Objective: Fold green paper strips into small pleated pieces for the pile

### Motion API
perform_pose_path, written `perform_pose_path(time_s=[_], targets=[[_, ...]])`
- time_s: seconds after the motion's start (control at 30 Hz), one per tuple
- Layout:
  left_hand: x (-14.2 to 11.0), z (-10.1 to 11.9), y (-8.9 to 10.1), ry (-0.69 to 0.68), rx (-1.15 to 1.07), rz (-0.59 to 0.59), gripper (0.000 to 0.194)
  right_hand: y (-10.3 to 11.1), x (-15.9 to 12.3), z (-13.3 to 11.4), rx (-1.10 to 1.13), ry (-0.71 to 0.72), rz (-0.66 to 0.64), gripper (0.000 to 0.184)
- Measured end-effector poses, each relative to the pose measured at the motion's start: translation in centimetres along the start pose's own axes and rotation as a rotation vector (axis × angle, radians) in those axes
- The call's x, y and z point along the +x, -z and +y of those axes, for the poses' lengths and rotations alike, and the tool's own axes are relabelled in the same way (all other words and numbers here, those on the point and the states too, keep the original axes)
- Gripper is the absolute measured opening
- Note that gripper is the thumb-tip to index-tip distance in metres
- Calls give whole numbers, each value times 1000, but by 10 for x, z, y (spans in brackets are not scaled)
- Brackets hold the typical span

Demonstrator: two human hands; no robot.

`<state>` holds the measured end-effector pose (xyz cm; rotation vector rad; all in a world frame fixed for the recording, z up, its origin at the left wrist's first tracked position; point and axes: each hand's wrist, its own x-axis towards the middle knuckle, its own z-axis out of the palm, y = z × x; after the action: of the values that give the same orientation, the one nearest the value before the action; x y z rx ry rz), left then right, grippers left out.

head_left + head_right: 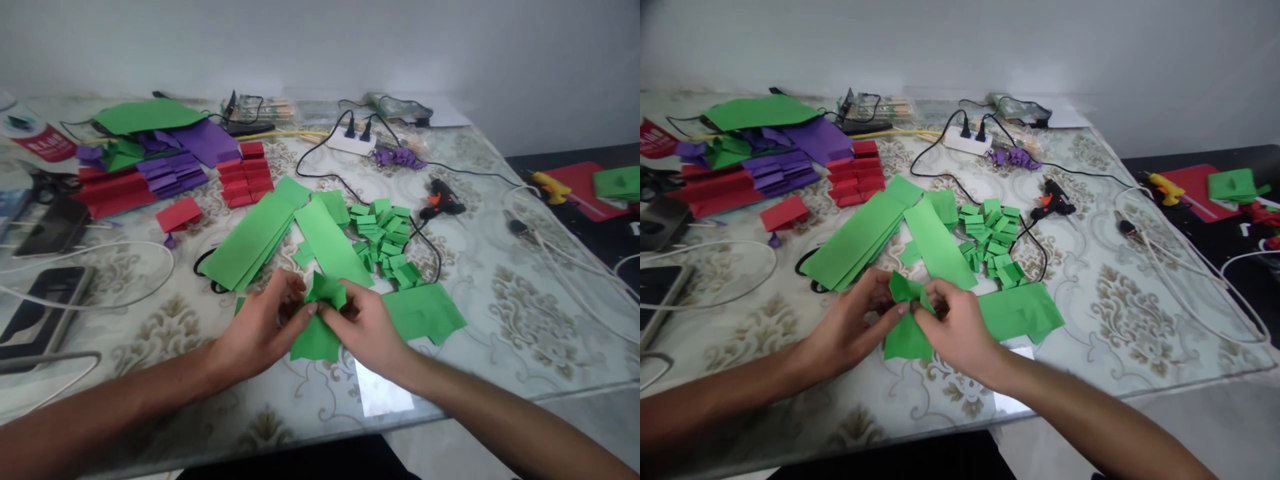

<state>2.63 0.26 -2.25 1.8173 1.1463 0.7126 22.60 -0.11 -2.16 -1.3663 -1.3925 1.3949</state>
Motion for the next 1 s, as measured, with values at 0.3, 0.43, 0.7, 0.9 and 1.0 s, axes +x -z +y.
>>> perform_pose_path(time_s=[0.3, 0.43, 0.7, 0.9, 1.0], targets=[[4, 0, 2, 27, 42, 20, 6, 0, 6, -1, 200, -61, -54, 8], [6, 5, 5, 32, 114, 9, 11, 1, 8, 3, 258, -99, -51, 13], [11, 8, 7, -9, 49, -8, 14, -3, 0, 10, 159, -15, -9, 14], [11, 6, 9, 57, -17, 73, 16, -4, -2, 10, 48, 63, -10, 20], [12, 5, 10, 100, -39, 73, 14, -4, -1, 10, 64, 69, -16, 17]])
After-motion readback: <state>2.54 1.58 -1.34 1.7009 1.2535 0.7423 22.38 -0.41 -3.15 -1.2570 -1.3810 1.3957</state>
